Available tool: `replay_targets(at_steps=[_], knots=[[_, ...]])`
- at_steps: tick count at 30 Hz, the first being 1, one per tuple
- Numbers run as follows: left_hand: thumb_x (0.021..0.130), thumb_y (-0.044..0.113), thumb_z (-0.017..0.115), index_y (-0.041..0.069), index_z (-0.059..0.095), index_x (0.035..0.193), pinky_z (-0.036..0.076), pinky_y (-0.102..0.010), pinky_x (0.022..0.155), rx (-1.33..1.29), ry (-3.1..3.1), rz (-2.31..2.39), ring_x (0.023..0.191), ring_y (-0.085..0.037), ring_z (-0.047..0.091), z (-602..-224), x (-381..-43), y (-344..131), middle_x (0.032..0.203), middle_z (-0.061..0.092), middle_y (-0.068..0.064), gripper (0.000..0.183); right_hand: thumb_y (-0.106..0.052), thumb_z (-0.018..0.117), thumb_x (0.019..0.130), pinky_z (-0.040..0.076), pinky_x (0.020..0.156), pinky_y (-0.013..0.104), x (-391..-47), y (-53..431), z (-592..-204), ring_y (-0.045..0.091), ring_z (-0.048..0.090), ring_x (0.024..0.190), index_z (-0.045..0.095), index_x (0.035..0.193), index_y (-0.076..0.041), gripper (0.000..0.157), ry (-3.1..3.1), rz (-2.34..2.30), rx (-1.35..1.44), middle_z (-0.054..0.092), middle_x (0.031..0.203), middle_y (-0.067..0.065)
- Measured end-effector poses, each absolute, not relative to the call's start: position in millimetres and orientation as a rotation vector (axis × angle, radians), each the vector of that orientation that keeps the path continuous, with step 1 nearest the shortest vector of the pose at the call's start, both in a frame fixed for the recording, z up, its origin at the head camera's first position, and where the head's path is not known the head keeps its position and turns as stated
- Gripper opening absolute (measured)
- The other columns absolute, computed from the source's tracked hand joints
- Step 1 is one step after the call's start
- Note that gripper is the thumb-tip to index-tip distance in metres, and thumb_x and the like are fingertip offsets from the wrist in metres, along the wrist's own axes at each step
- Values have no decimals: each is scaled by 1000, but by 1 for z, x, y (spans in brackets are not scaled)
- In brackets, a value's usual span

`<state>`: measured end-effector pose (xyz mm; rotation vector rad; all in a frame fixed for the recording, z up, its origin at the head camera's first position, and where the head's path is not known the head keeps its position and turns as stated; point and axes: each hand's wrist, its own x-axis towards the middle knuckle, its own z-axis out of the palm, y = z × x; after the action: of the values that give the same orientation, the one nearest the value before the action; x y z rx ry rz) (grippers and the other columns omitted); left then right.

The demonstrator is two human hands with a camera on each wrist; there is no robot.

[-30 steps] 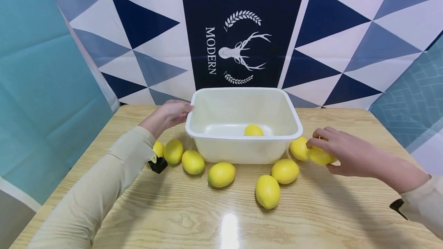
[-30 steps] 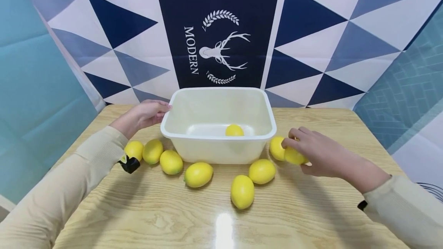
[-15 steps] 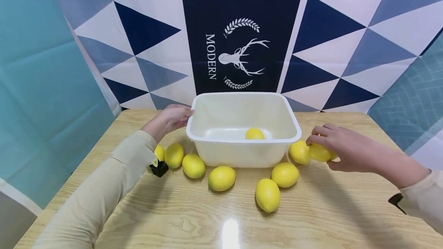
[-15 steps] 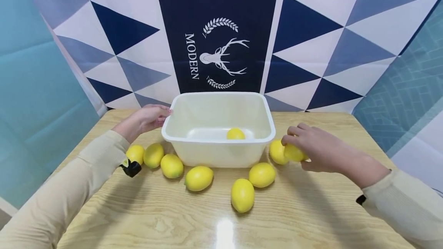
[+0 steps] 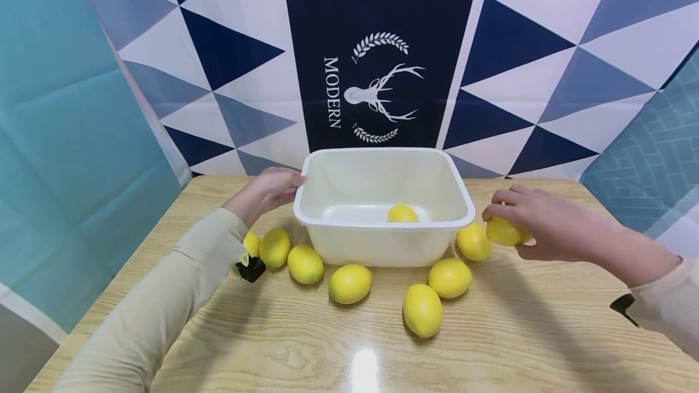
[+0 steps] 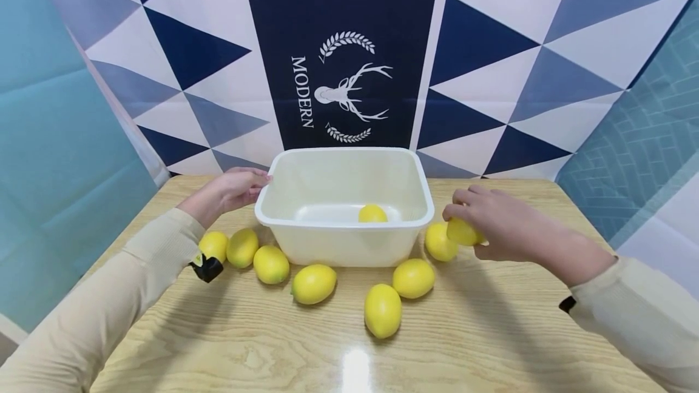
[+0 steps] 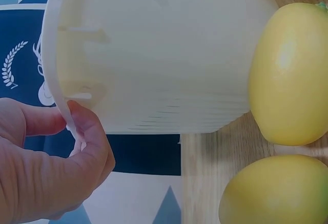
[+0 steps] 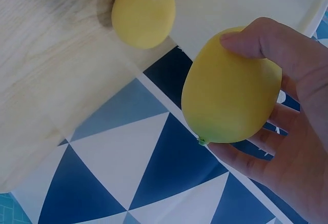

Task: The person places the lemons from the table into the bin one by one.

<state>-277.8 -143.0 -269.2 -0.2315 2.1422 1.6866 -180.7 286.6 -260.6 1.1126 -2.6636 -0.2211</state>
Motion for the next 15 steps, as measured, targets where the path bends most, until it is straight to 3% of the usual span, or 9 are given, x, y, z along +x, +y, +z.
replay_targets(at_steps=[6, 15], knots=[[102, 12, 49, -2, 44, 143, 49, -26, 104, -222, 2147, 1694, 95, -12, 54, -269, -277, -143, 115, 53, -5, 44, -10, 93, 50, 56, 71, 32, -183, 284, -254, 12, 53, 87, 66, 104, -22, 61, -2655, -205, 1114, 60, 99, -4], [102, 14, 50, 0, 45, 142, 53, -21, 93, -234, 2151, 1674, 95, -11, 55, -269, -278, -142, 116, 54, -5, 43, -11, 93, 52, 55, 72, 31, -186, 279, -246, 12, 53, 87, 68, 105, -24, 60, -2703, -198, 1081, 62, 100, -4]])
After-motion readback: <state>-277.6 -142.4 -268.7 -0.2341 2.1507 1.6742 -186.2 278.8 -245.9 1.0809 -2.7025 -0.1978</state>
